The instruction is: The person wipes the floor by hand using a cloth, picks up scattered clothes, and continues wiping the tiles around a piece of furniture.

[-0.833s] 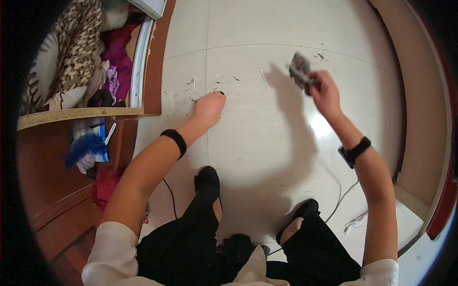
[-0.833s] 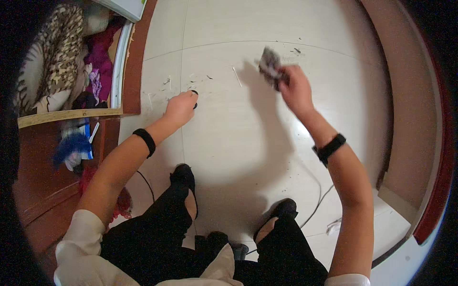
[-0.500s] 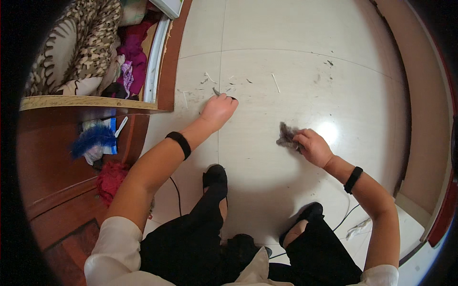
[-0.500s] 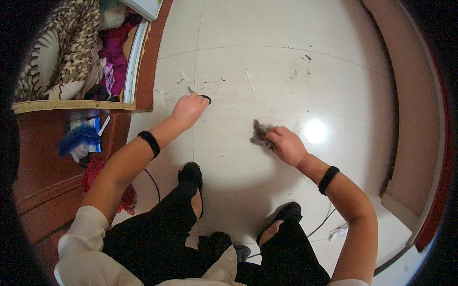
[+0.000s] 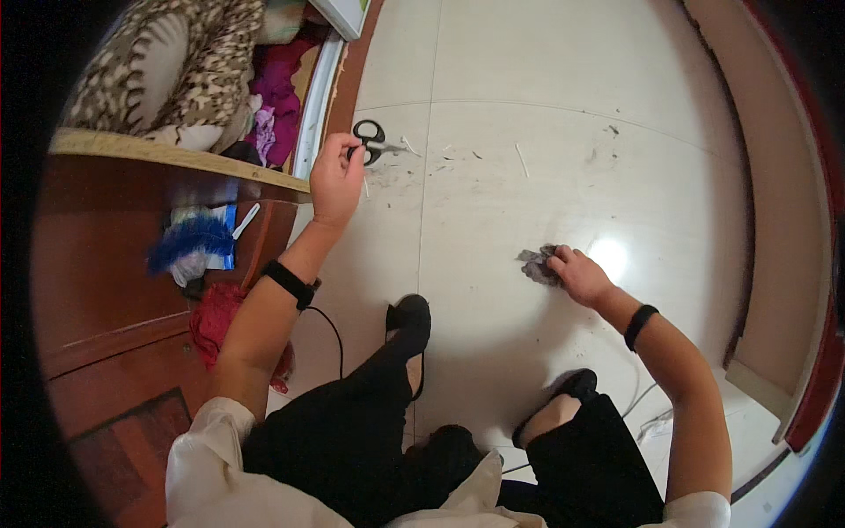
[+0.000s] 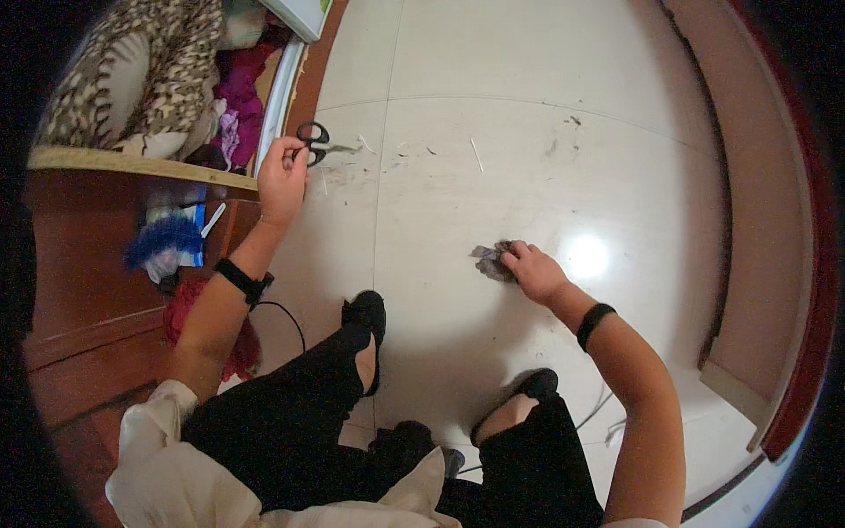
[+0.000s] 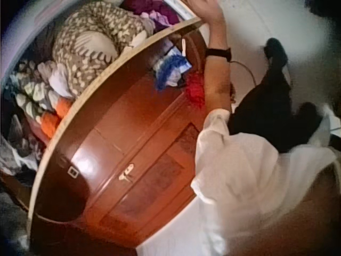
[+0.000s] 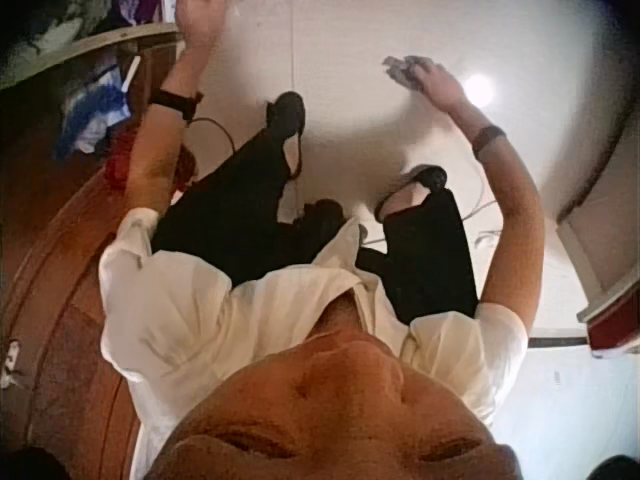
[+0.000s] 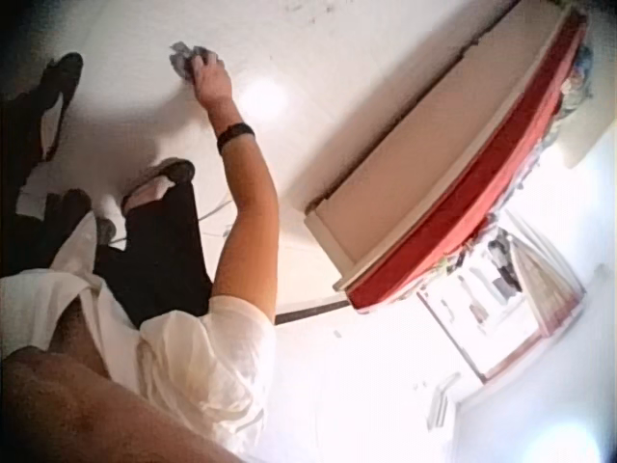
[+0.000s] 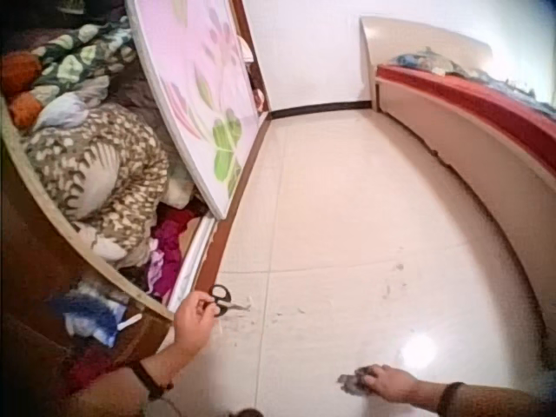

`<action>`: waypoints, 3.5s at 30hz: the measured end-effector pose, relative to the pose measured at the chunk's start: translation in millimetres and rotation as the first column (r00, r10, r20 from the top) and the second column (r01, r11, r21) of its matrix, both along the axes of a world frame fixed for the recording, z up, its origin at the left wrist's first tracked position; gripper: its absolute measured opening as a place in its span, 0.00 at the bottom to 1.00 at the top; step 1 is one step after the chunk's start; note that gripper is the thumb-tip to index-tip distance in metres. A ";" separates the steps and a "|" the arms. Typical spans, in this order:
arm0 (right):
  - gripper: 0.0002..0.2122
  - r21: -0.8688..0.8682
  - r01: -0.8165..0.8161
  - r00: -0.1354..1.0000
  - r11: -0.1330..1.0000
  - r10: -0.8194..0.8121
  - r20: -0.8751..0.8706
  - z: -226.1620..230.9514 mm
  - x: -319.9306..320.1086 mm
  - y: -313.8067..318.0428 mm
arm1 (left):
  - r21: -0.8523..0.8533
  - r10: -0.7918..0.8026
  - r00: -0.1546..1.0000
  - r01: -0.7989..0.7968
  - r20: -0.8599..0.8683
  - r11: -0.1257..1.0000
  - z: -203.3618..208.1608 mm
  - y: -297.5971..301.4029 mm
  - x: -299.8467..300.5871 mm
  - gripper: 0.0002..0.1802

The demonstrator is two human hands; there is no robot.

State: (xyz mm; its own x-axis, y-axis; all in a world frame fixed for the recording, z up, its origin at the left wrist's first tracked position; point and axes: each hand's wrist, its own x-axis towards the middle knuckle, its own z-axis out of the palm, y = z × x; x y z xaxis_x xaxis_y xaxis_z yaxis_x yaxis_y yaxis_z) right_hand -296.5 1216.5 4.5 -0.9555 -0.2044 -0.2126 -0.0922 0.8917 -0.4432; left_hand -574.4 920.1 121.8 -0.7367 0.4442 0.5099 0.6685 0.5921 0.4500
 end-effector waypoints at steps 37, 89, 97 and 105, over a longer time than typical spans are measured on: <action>0.11 0.034 -0.691 0.644 0.722 0.636 -0.426 -39.9 -244.8 -292.0 | -0.419 0.050 0.999 -0.045 0.001 0.907 -92.4 -213.3 47.6 0.07; 0.17 0.443 0.269 0.851 0.855 0.004 -0.525 -13.0 -333.8 -26.3 | -0.476 0.043 0.966 0.086 0.254 0.875 -108.6 -197.0 30.9 0.07; 0.10 0.191 -0.529 0.678 0.827 0.547 -0.491 -8.4 -334.2 -201.7 | -0.471 0.071 0.960 0.068 0.271 0.880 -105.7 -203.7 30.5 0.08; 0.08 0.292 0.291 0.934 0.911 -0.205 -0.293 -34.1 -465.8 -105.8 | -0.436 0.079 0.969 0.033 0.236 0.899 -115.6 -204.2 42.0 0.07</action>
State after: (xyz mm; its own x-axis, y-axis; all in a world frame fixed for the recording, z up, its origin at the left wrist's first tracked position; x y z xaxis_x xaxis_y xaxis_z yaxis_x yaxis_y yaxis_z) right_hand -762.3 1110.7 -29.7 -0.9960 0.0853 0.0264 0.0817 0.9898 -0.1166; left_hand -532.4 715.9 6.2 -0.8244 0.5609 0.0752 0.5563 0.7788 0.2899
